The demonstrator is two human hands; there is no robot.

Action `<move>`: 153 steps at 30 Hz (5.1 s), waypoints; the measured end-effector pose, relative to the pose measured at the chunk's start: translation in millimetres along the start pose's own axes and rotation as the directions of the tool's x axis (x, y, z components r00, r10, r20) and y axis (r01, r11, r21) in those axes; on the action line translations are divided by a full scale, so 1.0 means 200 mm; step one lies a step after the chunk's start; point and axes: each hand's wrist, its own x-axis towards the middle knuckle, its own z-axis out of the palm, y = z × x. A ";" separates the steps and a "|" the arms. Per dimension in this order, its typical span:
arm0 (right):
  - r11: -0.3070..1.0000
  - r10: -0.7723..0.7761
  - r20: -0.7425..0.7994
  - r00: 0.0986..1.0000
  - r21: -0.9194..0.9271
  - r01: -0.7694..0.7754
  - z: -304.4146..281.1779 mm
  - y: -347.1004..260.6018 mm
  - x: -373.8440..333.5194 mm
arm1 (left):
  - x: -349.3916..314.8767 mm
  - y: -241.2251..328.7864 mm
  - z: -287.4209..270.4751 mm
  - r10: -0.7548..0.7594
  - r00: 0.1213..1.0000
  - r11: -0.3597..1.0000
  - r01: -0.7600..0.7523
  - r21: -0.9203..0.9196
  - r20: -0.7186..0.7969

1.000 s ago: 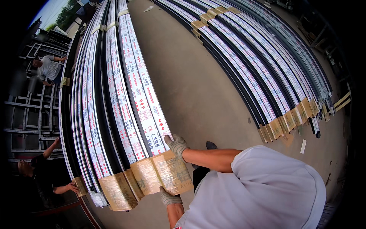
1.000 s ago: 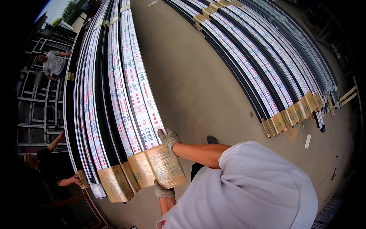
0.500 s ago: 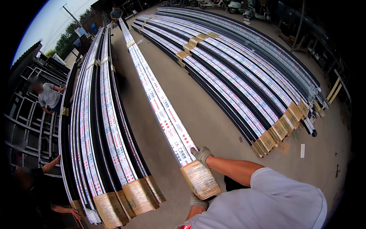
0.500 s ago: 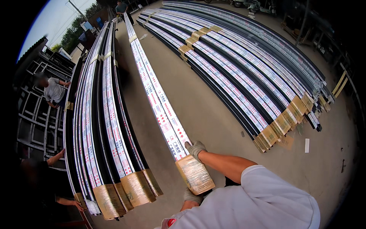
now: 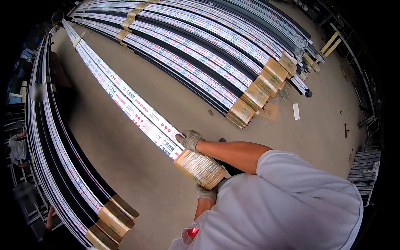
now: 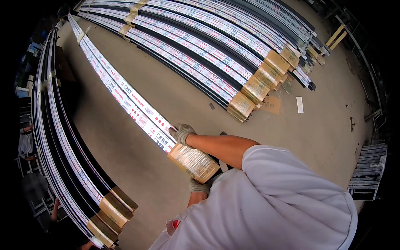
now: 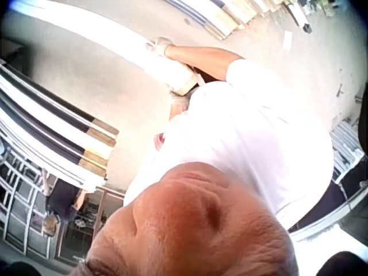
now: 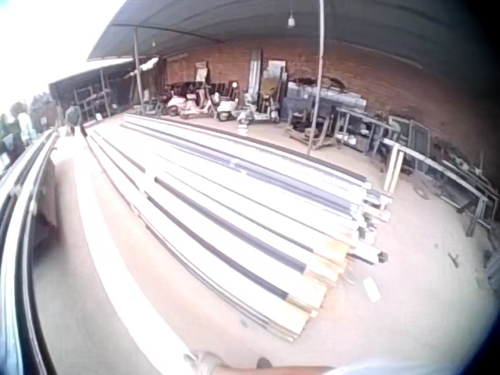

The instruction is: The person repeatedly picks up bundles of long metal profiles and places them onto a growing stack. The person wears gloves and handles the profiles by hand, coordinating with another worker who assists at the far end of the bundles.

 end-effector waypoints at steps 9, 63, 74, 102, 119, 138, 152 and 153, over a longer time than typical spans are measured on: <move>0.998 0.011 0.036 0.999 -0.064 -0.009 -0.46 0.39 0.24 | 0.46 -0.49 0.27 -0.018 1.000 0.988 0.019 -0.152 0.008; 0.973 -0.010 -0.260 0.966 -0.226 -0.051 -2.52 1.69 1.35 | 2.01 -2.14 1.93 0.010 0.998 0.917 0.016 0.399 -0.063; 0.969 -0.014 -0.256 0.966 -0.243 -0.050 -2.46 1.53 1.26 | 2.18 -2.23 1.89 -0.188 0.982 0.950 0.172 0.261 0.035; 0.709 -0.123 0.012 0.992 -0.698 0.097 -1.95 1.52 1.15 | 1.99 -1.63 1.24 0.097 0.972 0.707 0.086 0.702 -0.216; 0.856 -0.125 0.047 0.991 -0.501 0.131 -1.88 1.76 0.64 | 1.75 -1.16 1.51 -0.030 0.996 -0.003 -0.089 0.996 0.089; 0.876 0.139 -0.223 0.965 -0.428 -0.225 -1.98 1.77 0.39 | 1.22 -0.65 1.28 0.066 0.979 0.250 -0.204 0.947 0.194; 0.909 0.107 0.144 0.984 -0.416 -0.038 -0.76 0.92 0.01 | -0.03 0.71 1.07 0.522 0.717 0.377 -0.679 0.629 0.461; 0.918 0.075 0.150 0.986 -0.398 -0.009 -0.73 0.91 0.02 | -0.20 0.80 1.12 0.570 0.654 0.357 -0.743 0.567 0.497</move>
